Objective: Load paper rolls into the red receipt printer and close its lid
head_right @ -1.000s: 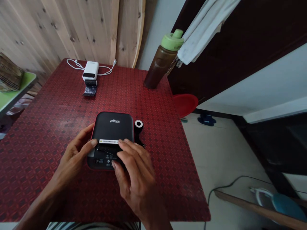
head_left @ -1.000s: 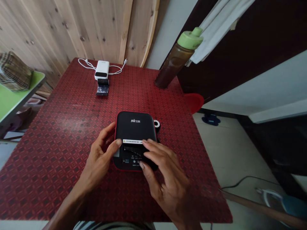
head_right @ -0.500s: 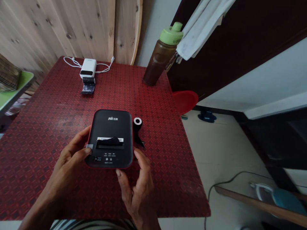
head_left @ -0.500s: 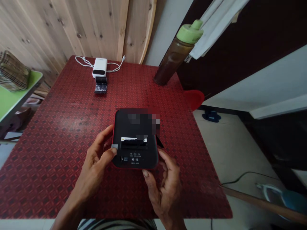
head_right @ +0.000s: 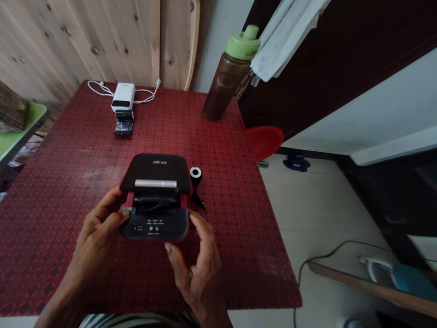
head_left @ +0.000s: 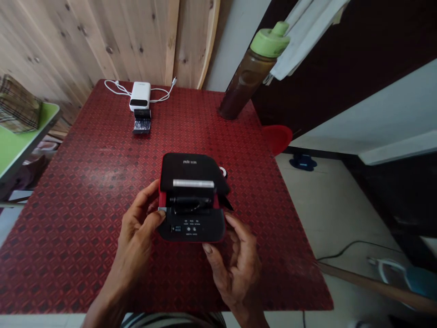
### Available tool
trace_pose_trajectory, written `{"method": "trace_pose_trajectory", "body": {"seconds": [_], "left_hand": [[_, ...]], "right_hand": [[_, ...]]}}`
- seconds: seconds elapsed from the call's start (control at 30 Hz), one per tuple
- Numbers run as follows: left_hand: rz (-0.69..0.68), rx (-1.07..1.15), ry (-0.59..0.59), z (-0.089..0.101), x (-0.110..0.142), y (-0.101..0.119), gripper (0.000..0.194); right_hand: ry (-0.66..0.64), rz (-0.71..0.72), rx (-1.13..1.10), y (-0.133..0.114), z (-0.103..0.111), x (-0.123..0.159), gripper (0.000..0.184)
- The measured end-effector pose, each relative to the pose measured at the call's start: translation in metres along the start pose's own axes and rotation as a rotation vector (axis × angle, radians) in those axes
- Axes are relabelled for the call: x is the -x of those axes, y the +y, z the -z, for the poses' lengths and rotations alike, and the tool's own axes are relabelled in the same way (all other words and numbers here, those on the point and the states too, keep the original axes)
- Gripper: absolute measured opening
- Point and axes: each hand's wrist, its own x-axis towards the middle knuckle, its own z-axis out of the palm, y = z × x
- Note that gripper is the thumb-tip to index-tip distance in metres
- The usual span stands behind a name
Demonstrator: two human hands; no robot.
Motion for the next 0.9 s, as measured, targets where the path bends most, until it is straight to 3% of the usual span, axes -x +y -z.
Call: {"method": "trace_pose_trajectory", "body": {"seconds": [0.23, 0.37, 0.4, 0.53, 0.7, 0.9], "left_hand": [[-0.056, -0.024, -0.043, 0.005, -0.001, -0.005, 0.061], [-0.079, -0.028, -0.068, 0.009, -0.001, -0.01, 0.066], [-0.082, -0.027, -0.073, 0.01, -0.001, -0.012, 0.068], [-0.106, -0.036, -0.09, 0.012, -0.001, -0.014, 0.071], [-0.147, -0.094, -0.143, 0.015, -0.003, -0.014, 0.065], [-0.147, -0.127, -0.219, 0.023, -0.005, -0.017, 0.06]], "right_hand": [[-0.025, 0.037, -0.001, -0.004, 0.016, -0.014, 0.052], [-0.007, 0.183, 0.087, -0.013, 0.033, -0.057, 0.027], [-0.026, 0.225, 0.111, -0.016, 0.034, -0.072, 0.028], [-0.336, 0.428, 0.193, -0.029, 0.017, -0.131, 0.033], [-0.814, 0.282, 0.408, -0.052, -0.02, -0.17, 0.027], [-0.907, 0.23, 0.632, -0.07, -0.039, -0.176, 0.036]]}}
